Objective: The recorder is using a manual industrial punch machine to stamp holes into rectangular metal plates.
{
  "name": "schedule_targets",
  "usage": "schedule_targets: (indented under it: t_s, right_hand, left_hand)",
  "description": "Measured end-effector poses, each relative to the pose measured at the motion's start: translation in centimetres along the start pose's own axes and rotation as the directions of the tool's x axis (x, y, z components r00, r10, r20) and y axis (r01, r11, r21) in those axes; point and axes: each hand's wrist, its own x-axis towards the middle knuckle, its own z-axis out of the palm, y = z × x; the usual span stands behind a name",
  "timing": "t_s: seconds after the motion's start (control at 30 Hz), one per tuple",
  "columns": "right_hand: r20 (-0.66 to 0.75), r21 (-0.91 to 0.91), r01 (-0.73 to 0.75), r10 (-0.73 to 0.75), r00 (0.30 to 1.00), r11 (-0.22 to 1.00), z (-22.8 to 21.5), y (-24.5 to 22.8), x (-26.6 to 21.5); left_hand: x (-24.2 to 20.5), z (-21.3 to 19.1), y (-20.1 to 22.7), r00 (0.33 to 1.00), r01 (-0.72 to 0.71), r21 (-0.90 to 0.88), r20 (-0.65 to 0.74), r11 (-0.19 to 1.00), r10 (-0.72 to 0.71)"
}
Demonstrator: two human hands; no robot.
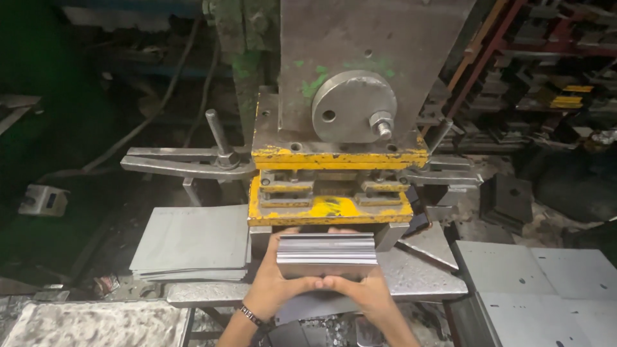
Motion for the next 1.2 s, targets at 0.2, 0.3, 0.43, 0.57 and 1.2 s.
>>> schedule_targets:
  t_s: [0.2,0.3,0.43,0.57,1.2]
  right_hand:
    - [-0.046,-0.224,-0.148,0.141,0.989,0.963,-0.5,-0.4,-0.4]
    - [-0.093,-0.279,-0.157,0.136,0.986,0.947,0.0,-1.7,-0.7]
    - [-0.185,-0.272,-0.138,0.089,0.979,0.953,-0.6,-3.3,-3.4]
    - [-0.351,-0.243,-0.070,-0.020,0.936,0.968,-3.9,-3.5,-10.1]
    - [-0.894,0.255,0.076,0.205,0.399,0.964,-20.0,13.9,-32.1]
  left_hand:
    - [-0.4,-1.2,-2.0,0.995,0.038,0.228,-0.096,0.973,-0.016]
    - [-0.7,-0.7,-1.4,0.990,0.050,0.329,-0.144,0.943,-0.002]
    - [-0.9,1.9,2.8,0.994,0.076,0.501,-0.109,0.862,-0.025]
    - [-1.1,7.0,3.7,0.976,0.119,0.485,0.103,0.866,-0.192]
    - [-1.2,30.8,-17.1,0.354,0.392,0.635,0.564,0.666,-0.746]
